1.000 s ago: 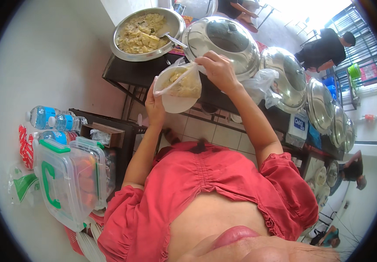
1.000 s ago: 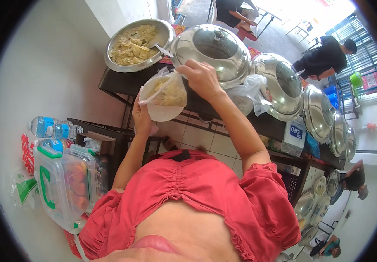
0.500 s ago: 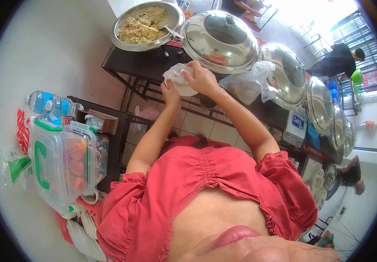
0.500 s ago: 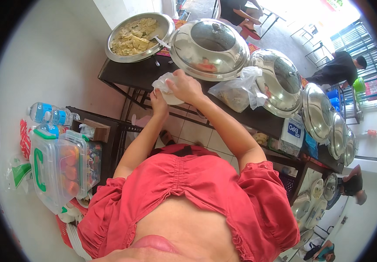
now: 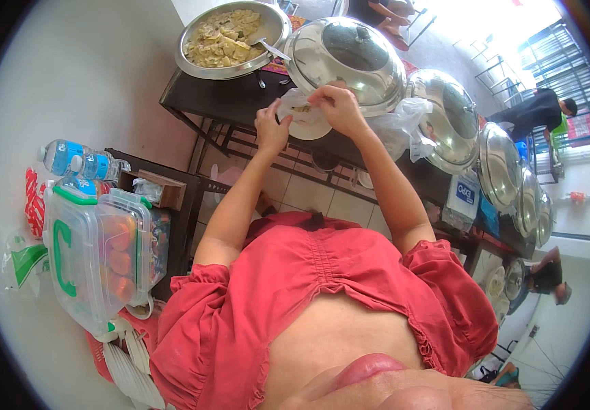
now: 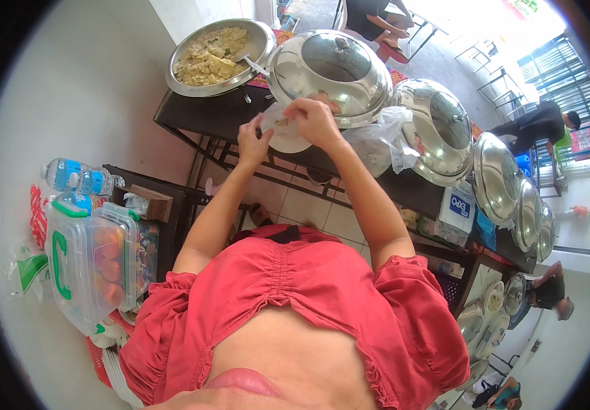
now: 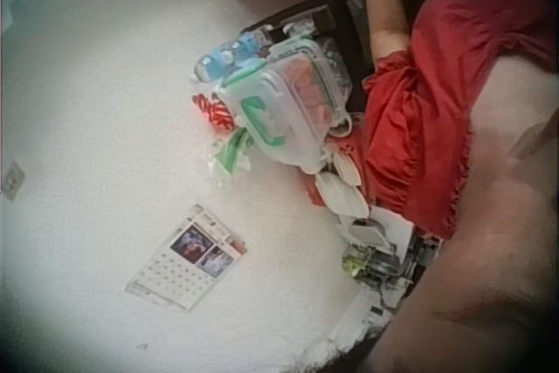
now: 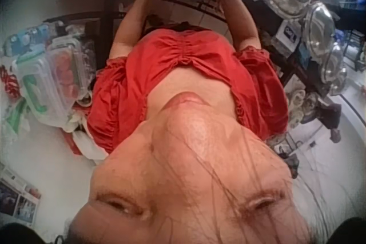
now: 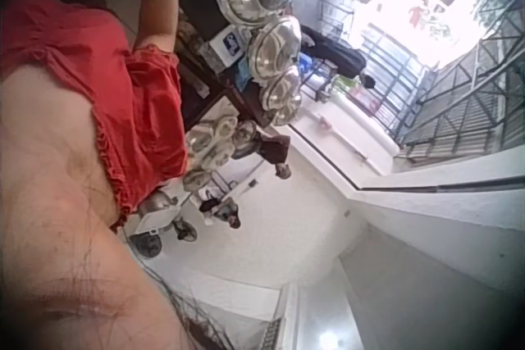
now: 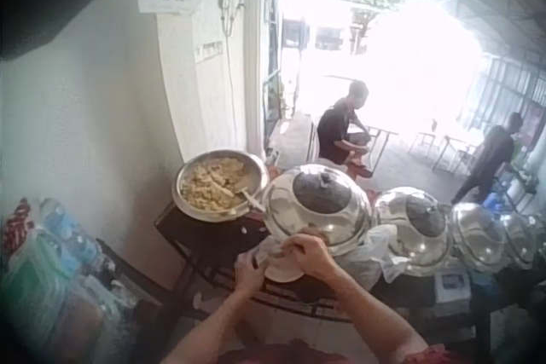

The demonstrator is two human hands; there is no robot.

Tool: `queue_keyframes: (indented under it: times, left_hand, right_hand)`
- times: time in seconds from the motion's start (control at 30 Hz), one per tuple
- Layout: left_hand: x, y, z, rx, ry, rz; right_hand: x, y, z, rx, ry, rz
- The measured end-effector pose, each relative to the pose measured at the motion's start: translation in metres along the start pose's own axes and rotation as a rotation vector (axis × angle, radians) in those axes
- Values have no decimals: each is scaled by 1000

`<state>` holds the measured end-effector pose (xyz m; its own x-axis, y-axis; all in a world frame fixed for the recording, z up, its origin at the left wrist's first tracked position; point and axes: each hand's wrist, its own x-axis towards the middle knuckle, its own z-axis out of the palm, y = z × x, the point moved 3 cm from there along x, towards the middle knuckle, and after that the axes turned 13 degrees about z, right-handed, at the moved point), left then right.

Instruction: The person uses a spoon to transfer fish and broth from a large metal bowl into a clear plastic bag, ties the bag, and then repeats the process with a different dish from another metal bowl, placing the bags into a larger white plastic bag.

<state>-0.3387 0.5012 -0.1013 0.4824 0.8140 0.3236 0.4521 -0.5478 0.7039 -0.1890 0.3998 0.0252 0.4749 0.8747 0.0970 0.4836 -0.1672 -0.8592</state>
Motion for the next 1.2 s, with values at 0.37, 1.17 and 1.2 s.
queue_keyframes:
  times: [0.37, 1.17, 1.2]
  left_hand:
    - [51, 100, -82, -891, 26, -85]
    - [-4, 135, -24, -618, -154, 636]
    - [-6, 145, -28, -608, -294, 595]
  right_hand:
    - [-10, -16, 8, 102, 285, -163]
    - [-91, -119, -58, -866, 216, -736]
    - [-89, -96, -62, -1209, 211, -634]
